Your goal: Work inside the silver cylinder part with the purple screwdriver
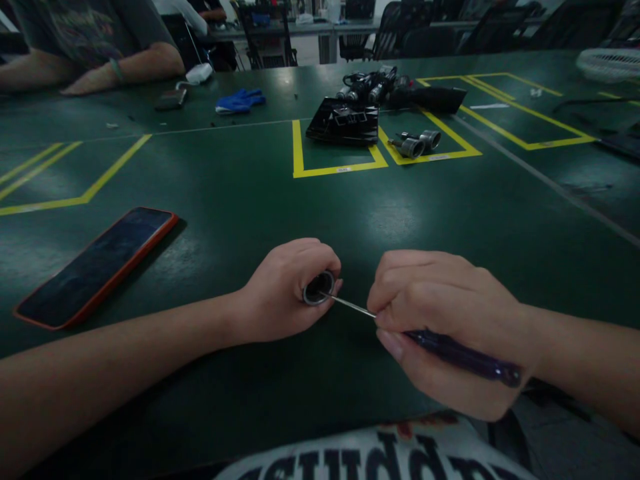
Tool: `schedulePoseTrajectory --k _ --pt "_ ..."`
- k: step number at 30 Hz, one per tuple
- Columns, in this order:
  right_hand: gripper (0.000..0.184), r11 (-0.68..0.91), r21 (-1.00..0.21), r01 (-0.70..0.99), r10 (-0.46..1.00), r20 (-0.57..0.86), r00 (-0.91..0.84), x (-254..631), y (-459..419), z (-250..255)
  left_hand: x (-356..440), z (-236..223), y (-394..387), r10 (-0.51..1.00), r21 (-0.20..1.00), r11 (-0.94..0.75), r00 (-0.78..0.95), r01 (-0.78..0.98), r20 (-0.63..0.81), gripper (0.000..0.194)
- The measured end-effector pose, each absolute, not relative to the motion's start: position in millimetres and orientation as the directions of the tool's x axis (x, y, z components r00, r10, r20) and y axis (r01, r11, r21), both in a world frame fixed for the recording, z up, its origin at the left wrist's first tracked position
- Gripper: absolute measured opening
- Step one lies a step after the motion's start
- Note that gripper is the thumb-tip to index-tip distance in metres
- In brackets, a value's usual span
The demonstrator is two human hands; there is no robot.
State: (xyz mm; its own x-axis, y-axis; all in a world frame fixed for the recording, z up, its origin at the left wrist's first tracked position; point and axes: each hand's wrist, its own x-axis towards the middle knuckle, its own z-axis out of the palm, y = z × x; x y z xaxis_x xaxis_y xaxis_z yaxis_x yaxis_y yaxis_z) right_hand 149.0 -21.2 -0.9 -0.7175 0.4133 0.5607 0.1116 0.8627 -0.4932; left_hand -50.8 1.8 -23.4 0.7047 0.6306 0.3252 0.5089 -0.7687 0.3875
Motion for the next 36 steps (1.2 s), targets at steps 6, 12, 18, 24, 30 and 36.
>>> schedulePoseTrajectory --k 6,12,18,24,30,36 --pt "0.012 0.89 -0.447 0.087 0.375 0.612 -0.696 147.1 -22.0 -8.2 -51.5 -22.8 2.2 0.635 0.401 -0.763 0.705 0.507 0.317 0.008" --pt "0.01 0.92 -0.389 0.057 0.309 0.626 -0.715 144.5 -20.1 -11.8 -50.7 -21.1 0.7 0.639 0.383 -0.763 0.699 0.521 0.322 0.009" --pt "0.01 0.95 -0.307 0.058 0.252 0.645 -0.721 140.3 -19.2 -15.4 -50.9 -21.0 0.9 0.625 0.369 -0.776 0.704 0.512 0.338 0.008" --pt "0.01 0.953 -0.287 0.097 0.266 0.641 -0.72 139.3 -22.1 -11.4 -50.7 -21.6 0.8 0.617 0.345 -0.784 0.705 0.515 0.349 0.006" --pt "0.012 0.959 -0.269 0.091 0.25 0.646 -0.722 138.7 -20.6 -10.0 -51.4 -22.4 0.9 0.62 0.343 -0.781 0.713 0.522 0.326 0.007" --pt "0.016 0.977 -0.198 0.08 0.192 0.654 -0.732 140.4 -20.7 -9.8 -51.0 -22.2 0.3 0.597 0.327 -0.8 0.726 0.504 0.341 0.005"
